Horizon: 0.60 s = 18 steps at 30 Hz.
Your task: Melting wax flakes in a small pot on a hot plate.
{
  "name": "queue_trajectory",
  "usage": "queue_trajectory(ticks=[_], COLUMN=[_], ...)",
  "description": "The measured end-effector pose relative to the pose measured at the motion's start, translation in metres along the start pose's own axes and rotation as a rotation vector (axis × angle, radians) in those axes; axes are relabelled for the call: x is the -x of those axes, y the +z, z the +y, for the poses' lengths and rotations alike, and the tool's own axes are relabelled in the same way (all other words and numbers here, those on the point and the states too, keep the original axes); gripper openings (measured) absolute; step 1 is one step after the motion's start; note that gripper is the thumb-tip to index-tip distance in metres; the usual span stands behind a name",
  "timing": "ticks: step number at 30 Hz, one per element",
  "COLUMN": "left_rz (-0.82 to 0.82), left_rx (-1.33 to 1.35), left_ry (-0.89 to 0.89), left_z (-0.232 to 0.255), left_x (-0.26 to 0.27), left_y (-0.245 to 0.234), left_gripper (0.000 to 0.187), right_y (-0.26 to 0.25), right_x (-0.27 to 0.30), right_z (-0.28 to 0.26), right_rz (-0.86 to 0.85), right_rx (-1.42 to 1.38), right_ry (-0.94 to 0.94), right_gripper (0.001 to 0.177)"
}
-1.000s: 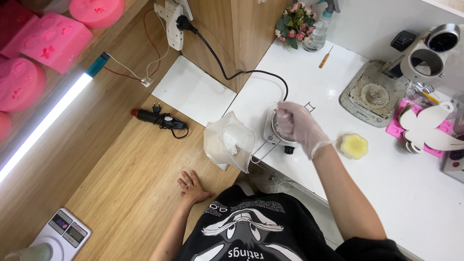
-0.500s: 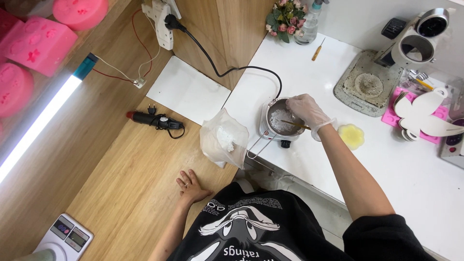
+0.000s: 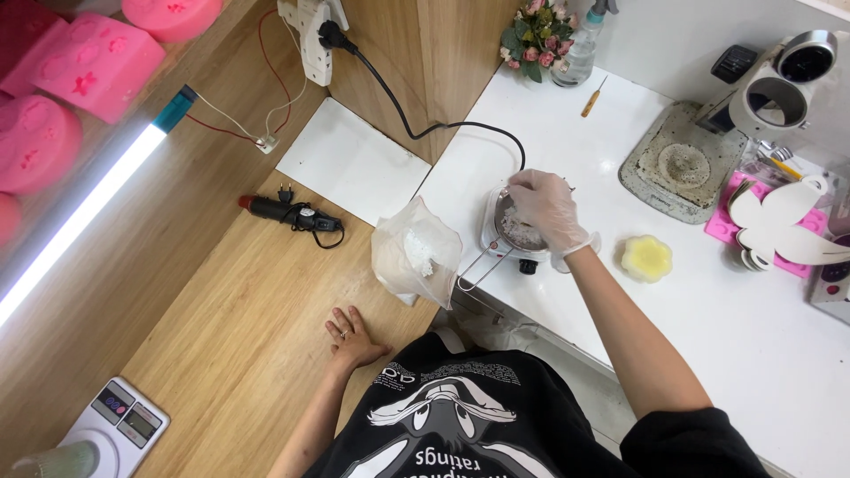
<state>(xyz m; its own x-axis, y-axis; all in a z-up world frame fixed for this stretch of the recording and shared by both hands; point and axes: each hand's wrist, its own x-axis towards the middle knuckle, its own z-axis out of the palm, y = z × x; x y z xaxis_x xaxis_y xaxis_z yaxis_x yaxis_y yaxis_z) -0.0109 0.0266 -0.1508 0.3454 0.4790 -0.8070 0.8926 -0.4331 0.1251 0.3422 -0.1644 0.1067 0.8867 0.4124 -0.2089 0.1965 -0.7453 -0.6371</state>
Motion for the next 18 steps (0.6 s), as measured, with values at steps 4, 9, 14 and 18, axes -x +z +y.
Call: queue_trajectory(ticks=[4, 9, 14, 18], left_rz=[-0.005, -0.023, 0.018, 0.033], left_rx=[-0.020, -0.004, 0.043, 0.035], left_ry=[-0.020, -0.023, 0.041, 0.054], left_z=[0.002, 0.004, -0.004, -0.006], left_x=[0.001, 0.005, 0.005, 0.003], left_y=[0.000, -0.004, -0.002, -0.003], left_gripper=[0.147, 0.147, 0.144, 0.142], right_y=[0.029, 0.158, 0.199, 0.200], right_x=[0.042, 0.026, 0.018, 0.005], right_z=[-0.058, -0.044, -0.023, -0.034], right_rz=[-0.275, -0.618, -0.582, -0.669], right_rx=[-0.335, 0.096, 0.368, 0.198], right_ry=[-0.257, -0.439, -0.444, -0.332], right_gripper=[0.025, 0.023, 0.024, 0.022])
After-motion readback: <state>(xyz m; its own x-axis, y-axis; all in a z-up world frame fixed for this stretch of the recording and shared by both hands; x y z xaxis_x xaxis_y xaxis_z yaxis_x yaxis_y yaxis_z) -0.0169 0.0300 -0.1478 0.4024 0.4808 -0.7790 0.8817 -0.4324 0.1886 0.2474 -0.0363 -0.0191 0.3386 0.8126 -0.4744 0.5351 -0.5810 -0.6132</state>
